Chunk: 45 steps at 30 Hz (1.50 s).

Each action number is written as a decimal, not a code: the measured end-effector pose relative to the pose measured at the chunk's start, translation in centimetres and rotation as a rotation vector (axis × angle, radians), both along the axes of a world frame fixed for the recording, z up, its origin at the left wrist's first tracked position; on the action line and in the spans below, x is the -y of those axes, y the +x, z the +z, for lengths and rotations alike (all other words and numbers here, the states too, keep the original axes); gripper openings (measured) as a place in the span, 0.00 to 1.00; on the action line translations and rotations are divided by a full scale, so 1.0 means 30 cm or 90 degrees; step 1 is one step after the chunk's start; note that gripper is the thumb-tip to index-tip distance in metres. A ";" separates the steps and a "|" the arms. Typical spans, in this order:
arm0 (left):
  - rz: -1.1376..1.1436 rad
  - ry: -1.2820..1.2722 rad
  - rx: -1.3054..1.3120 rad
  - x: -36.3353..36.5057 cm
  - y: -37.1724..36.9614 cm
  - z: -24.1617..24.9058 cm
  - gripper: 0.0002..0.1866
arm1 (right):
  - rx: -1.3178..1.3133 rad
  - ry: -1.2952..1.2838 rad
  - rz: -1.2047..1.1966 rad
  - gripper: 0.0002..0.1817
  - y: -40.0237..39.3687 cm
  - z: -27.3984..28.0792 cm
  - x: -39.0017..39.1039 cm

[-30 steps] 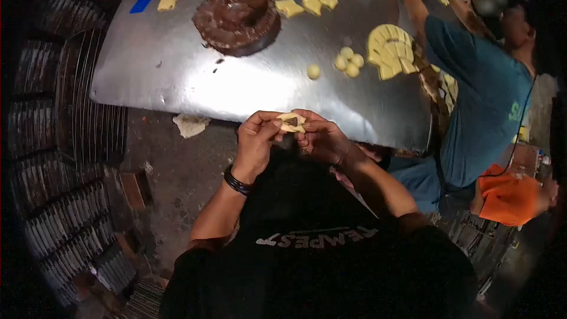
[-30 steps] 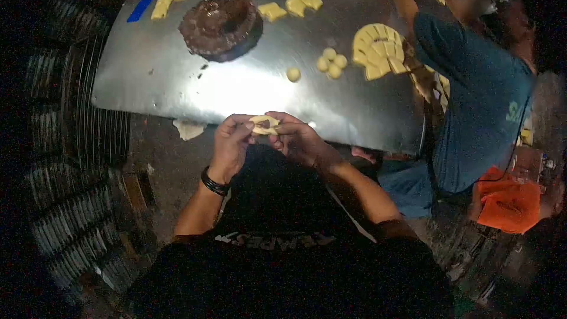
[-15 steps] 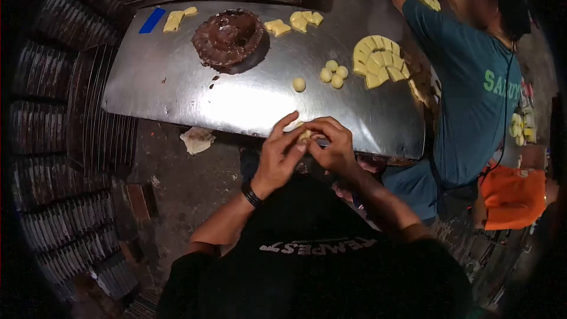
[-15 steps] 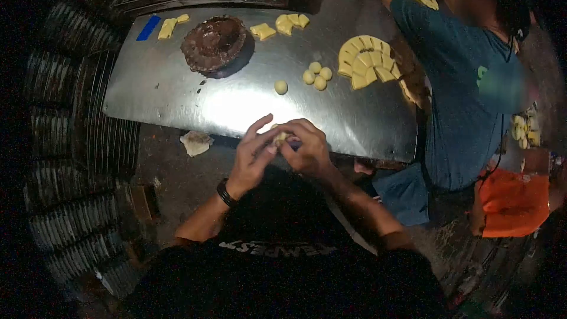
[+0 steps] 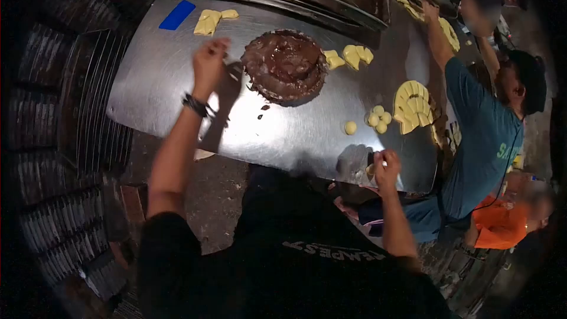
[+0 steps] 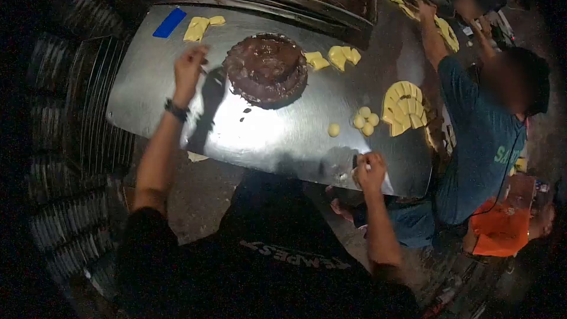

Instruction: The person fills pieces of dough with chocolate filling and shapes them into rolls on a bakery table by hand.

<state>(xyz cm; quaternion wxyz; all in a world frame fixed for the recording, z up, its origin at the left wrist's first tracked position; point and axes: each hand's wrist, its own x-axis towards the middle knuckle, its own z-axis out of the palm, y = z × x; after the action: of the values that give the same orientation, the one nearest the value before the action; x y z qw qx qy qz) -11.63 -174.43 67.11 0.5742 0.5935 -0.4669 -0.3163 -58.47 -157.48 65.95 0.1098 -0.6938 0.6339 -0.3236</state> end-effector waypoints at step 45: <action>0.032 0.022 -0.553 -0.822 -0.624 0.199 0.17 | 0.042 0.325 0.334 0.28 0.141 0.134 0.430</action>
<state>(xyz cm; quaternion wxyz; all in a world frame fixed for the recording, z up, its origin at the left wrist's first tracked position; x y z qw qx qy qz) -30.35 -149.77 73.09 0.7150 0.4262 -0.1622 -0.5299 -54.25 -170.38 69.97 0.3786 -0.7723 0.4910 -0.1381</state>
